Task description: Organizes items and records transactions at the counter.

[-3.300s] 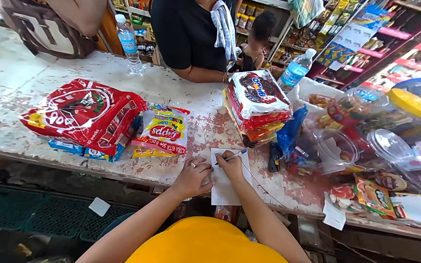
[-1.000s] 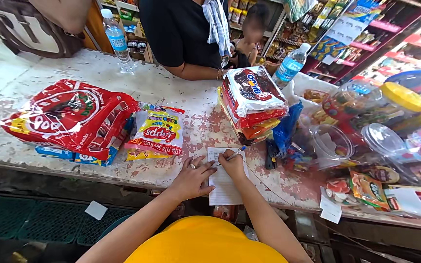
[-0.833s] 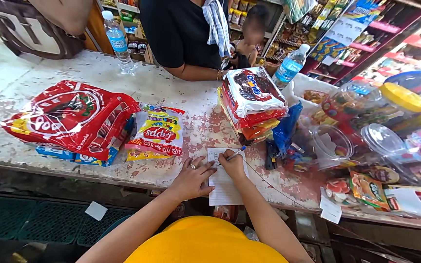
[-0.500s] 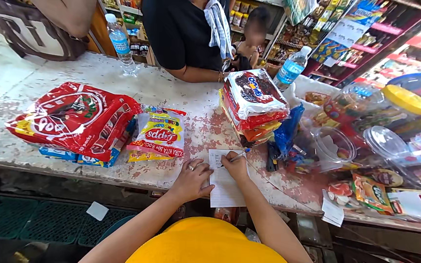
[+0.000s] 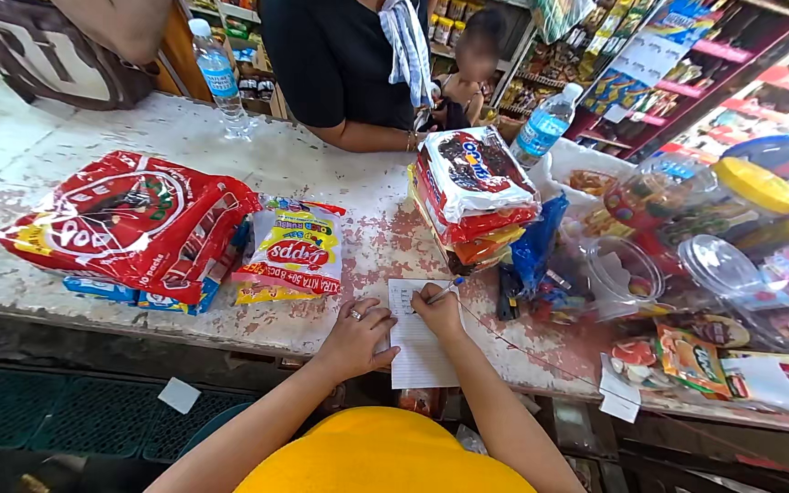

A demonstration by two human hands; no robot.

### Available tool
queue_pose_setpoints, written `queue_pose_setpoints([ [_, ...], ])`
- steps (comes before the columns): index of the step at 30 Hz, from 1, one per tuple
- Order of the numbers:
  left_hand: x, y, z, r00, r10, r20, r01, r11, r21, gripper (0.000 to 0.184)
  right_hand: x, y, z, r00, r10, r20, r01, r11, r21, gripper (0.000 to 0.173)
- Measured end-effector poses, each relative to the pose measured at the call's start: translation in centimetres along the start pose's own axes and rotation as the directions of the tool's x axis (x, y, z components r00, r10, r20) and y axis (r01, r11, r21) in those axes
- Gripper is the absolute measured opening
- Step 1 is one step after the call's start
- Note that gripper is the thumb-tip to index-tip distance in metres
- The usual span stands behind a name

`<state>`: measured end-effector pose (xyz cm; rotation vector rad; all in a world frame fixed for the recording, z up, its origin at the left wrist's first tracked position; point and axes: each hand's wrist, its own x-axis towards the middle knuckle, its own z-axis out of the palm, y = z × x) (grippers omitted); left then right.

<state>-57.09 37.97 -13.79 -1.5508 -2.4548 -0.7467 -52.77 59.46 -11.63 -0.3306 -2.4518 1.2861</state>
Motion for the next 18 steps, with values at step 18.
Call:
queue_pose_setpoints([
  [18, -0.2, -0.1, 0.1, 0.997, 0.031, -0.072, -0.032, 0.999, -0.010, 0.052, -1.3, -1.2, 1.0, 0.999, 0.032, -0.021, -0.026, 0.970, 0.242, 0.026],
])
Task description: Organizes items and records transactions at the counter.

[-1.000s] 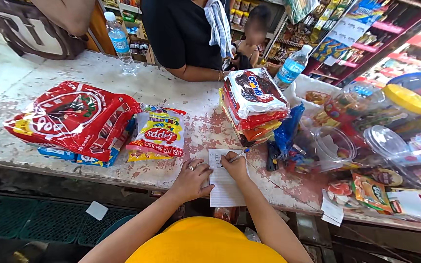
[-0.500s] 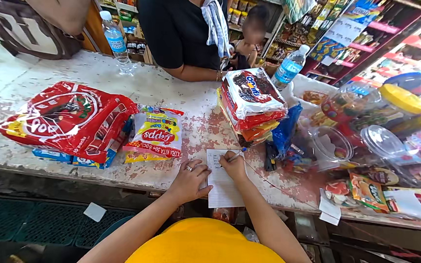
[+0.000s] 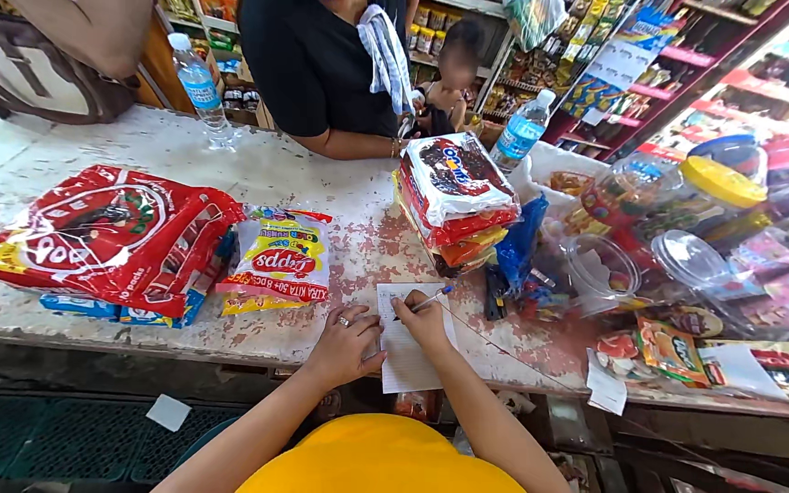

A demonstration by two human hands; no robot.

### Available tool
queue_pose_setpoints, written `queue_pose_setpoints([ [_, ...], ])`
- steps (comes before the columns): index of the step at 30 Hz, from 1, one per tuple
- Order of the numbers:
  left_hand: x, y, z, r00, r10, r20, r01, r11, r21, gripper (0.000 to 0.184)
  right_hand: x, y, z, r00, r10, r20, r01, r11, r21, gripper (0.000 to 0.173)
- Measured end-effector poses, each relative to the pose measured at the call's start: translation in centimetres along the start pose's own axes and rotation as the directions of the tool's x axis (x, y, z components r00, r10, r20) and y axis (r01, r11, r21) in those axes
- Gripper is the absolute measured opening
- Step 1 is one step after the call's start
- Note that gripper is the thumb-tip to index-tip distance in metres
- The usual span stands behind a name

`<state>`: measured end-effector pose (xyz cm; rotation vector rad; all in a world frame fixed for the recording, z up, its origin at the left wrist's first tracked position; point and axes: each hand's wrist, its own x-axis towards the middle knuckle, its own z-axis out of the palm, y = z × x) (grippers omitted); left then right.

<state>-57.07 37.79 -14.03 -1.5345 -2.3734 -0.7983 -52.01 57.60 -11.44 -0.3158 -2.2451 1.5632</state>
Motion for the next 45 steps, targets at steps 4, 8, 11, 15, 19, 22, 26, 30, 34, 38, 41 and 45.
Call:
queue_pose_setpoints([
  [4, 0.0, 0.0, -0.1, 1.000, -0.004, 0.009, 0.004, 1.000, -0.015, 0.052, 0.3, -0.1, 0.4, 0.999, 0.035, 0.027, -0.033, 0.997, -0.076, 0.030],
  [8, -0.1, -0.2, 0.2, 1.000, 0.004, -0.001, -0.004, 1.000, 0.003, 0.052, 0.1, 0.4, 0.9, 1.000, -0.011, 0.021, 0.012, 0.999, -0.048, 0.030],
  [11, -0.2, -0.2, 0.2, 1.000, 0.007, 0.009, -0.007, 1.000, 0.011, 0.052, 0.2, 0.3, 0.9, 1.000, -0.008, 0.029, 0.009, 0.999, -0.039, 0.028],
  [15, -0.1, -0.1, -0.1, 0.999, 0.018, 0.028, -0.019, 1.000, 0.015, 0.052, 0.2, 0.4, 1.0, 1.000, -0.006, 0.027, 0.008, 0.996, -0.084, 0.028],
  [19, 0.2, 0.1, -0.4, 0.997, 0.004, 0.080, -0.004, 1.000, 0.010, 0.051, 0.1, 0.1, 1.2, 1.000, 0.000, 0.030, 0.007, 0.976, -0.215, 0.029],
  [22, 0.3, 0.1, -0.4, 0.995, -0.007, 0.099, 0.006, 1.000, 0.006, 0.051, 0.5, -0.7, 0.4, 0.992, 0.095, 0.082, -0.081, 0.984, -0.157, 0.028],
  [26, 0.4, 0.0, -0.5, 0.993, -0.017, 0.113, 0.017, 1.000, 0.000, 0.052, 0.6, -0.5, -0.7, 0.994, 0.111, 0.023, -0.110, 0.992, -0.067, 0.027],
  [30, 0.5, 0.1, -0.5, 0.991, -0.014, 0.134, 0.015, 1.000, -0.010, 0.053, 0.3, 0.3, -0.6, 0.999, 0.039, 0.018, -0.037, 0.992, -0.117, 0.027],
  [34, 0.7, 0.0, -0.6, 0.983, 0.009, 0.185, -0.003, 1.000, -0.031, 0.054, 0.3, 0.4, -0.5, 0.999, 0.029, 0.037, -0.020, 0.977, -0.210, 0.030],
  [38, 0.8, -0.2, -0.4, 0.973, 0.060, 0.224, -0.053, 0.998, -0.037, 0.056, 0.4, 0.3, -0.6, 0.997, 0.056, 0.046, -0.046, 0.981, -0.187, 0.029],
  [41, 0.9, -0.2, -0.5, 0.966, 0.066, 0.251, -0.056, 0.997, -0.046, 0.056, 0.4, 0.3, -0.6, 0.998, 0.049, 0.042, -0.039, 0.980, -0.196, 0.027],
  [45, 0.9, -0.2, -0.4, 0.968, 0.071, 0.239, -0.063, 0.997, -0.044, 0.056, 0.3, 0.4, -0.6, 0.999, 0.005, 0.035, 0.002, 0.981, -0.192, 0.027],
])
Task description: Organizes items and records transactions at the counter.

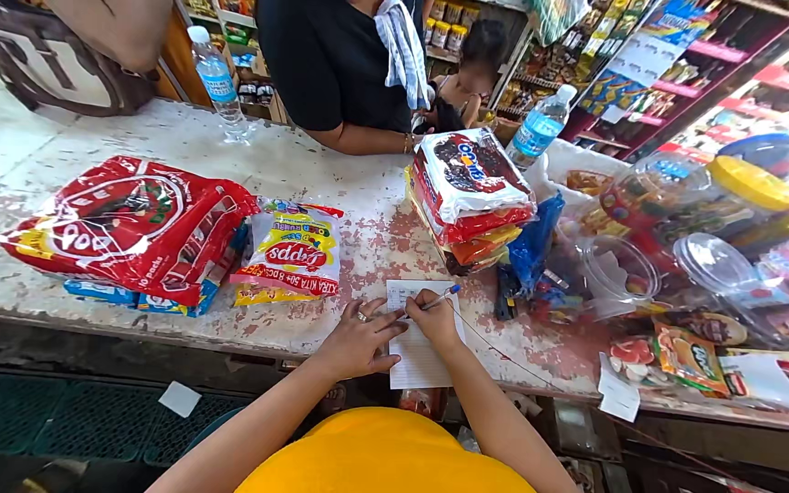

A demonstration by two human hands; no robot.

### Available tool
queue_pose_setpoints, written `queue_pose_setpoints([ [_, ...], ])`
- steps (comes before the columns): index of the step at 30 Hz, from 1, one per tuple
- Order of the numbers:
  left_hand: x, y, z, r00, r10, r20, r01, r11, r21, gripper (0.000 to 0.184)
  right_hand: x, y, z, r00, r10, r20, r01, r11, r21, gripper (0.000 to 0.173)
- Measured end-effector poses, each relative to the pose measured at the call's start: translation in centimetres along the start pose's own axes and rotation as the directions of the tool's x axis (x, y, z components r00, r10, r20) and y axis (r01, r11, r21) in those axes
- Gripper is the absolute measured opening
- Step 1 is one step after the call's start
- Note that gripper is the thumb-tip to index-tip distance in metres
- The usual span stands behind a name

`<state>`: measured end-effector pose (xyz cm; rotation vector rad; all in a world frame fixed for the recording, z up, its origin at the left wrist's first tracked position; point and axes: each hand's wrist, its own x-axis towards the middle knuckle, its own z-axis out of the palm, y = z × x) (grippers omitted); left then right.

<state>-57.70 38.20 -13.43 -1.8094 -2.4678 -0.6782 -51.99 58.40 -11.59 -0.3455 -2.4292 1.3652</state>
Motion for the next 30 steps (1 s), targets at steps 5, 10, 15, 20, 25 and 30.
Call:
queue_pose_setpoints([
  [5, 0.0, 0.0, 0.0, 1.000, 0.002, 0.003, -0.002, 1.000, 0.006, 0.057, -0.1, -0.1, 0.0, 1.000, -0.011, -0.007, 0.011, 1.000, -0.022, 0.029],
  [10, 0.0, 0.0, 0.0, 1.000, -0.001, 0.008, 0.001, 1.000, 0.003, 0.057, -0.3, 0.3, 0.3, 0.998, -0.027, -0.049, 0.026, 0.999, -0.020, 0.030],
  [15, 0.0, 0.0, 0.1, 1.000, -0.004, 0.006, 0.004, 1.000, -0.014, 0.056, -0.5, 0.2, 0.2, 0.997, -0.036, -0.062, 0.033, 0.998, -0.052, 0.029],
  [20, 0.0, 0.1, -0.1, 1.000, -0.013, 0.017, 0.014, 1.000, -0.028, 0.055, -0.3, 0.1, 0.1, 0.998, -0.050, -0.042, 0.047, 0.996, -0.073, 0.028],
  [25, -0.3, 0.0, 0.2, 0.997, 0.002, -0.081, -0.002, 1.000, 0.003, 0.054, -0.3, 0.4, 0.4, 0.993, -0.070, -0.090, 0.067, 0.997, -0.039, 0.028],
  [30, -1.0, 0.0, 0.7, 0.970, 0.009, -0.243, 0.005, 0.998, 0.059, 0.051, -0.1, 0.0, 0.0, 0.997, -0.012, -0.072, 0.013, 1.000, 0.016, 0.030],
])
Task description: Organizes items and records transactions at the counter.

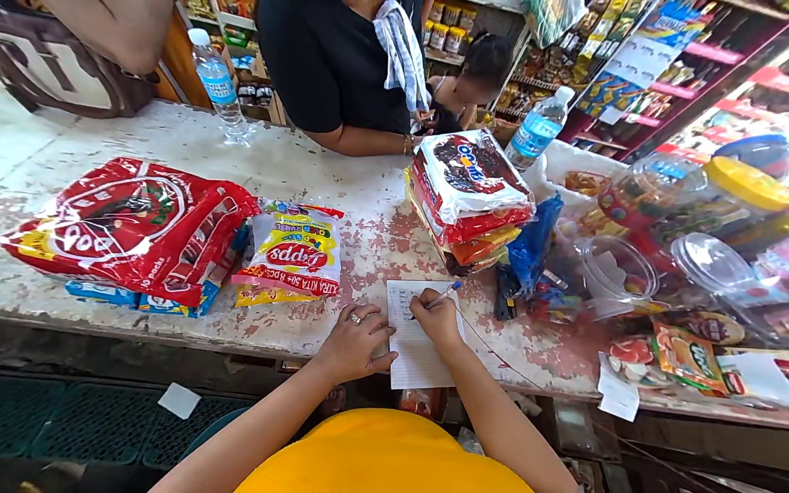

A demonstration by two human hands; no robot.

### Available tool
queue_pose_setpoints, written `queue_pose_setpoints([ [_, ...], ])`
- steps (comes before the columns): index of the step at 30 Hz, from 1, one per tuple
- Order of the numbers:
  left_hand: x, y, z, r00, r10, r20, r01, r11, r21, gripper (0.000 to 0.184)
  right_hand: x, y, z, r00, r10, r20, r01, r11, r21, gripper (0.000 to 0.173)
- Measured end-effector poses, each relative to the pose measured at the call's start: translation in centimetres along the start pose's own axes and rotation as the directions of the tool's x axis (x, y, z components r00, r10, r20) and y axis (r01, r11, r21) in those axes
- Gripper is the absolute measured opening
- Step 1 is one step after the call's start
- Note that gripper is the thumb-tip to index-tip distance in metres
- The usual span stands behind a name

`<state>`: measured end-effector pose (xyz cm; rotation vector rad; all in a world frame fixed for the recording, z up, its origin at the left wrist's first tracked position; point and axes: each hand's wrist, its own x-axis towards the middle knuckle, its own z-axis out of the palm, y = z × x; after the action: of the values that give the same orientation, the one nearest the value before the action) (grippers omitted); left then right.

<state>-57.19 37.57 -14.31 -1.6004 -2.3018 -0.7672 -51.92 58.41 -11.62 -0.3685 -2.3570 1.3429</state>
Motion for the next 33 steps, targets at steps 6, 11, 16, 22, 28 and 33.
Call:
queue_pose_setpoints([
  [6, -0.2, -0.1, 0.2, 1.000, 0.021, -0.022, -0.021, 1.000, 0.009, 0.053, -1.2, -0.6, 1.5, 0.998, 0.026, 0.065, -0.034, 0.991, 0.129, 0.025],
  [11, -0.3, -0.2, 0.3, 0.999, 0.026, -0.031, -0.025, 1.000, 0.011, 0.052, -1.4, -0.4, 1.7, 0.999, 0.010, 0.035, -0.014, 0.992, 0.122, 0.026],
  [16, -0.1, -0.1, 0.0, 1.000, -0.003, 0.004, 0.003, 1.000, -0.019, 0.053, -1.5, -0.6, 1.9, 0.998, -0.045, 0.033, 0.047, 0.997, -0.060, 0.027],
  [22, 0.0, -0.1, -0.2, 1.000, -0.007, 0.020, 0.007, 1.000, -0.016, 0.050, -0.8, -0.8, 0.0, 0.996, 0.077, 0.049, -0.080, 0.994, 0.068, 0.024],
  [28, 0.6, 0.0, -0.6, 0.983, 0.064, 0.174, -0.053, 0.996, -0.067, 0.052, -1.3, 0.0, -0.1, 0.998, 0.027, 0.065, -0.030, 0.998, 0.052, 0.025],
  [33, 1.0, -0.1, -0.7, 0.965, 0.071, 0.254, -0.049, 0.994, -0.093, 0.054, -1.1, -0.5, -0.4, 0.994, 0.036, 0.107, -0.032, 0.999, -0.040, 0.027],
])
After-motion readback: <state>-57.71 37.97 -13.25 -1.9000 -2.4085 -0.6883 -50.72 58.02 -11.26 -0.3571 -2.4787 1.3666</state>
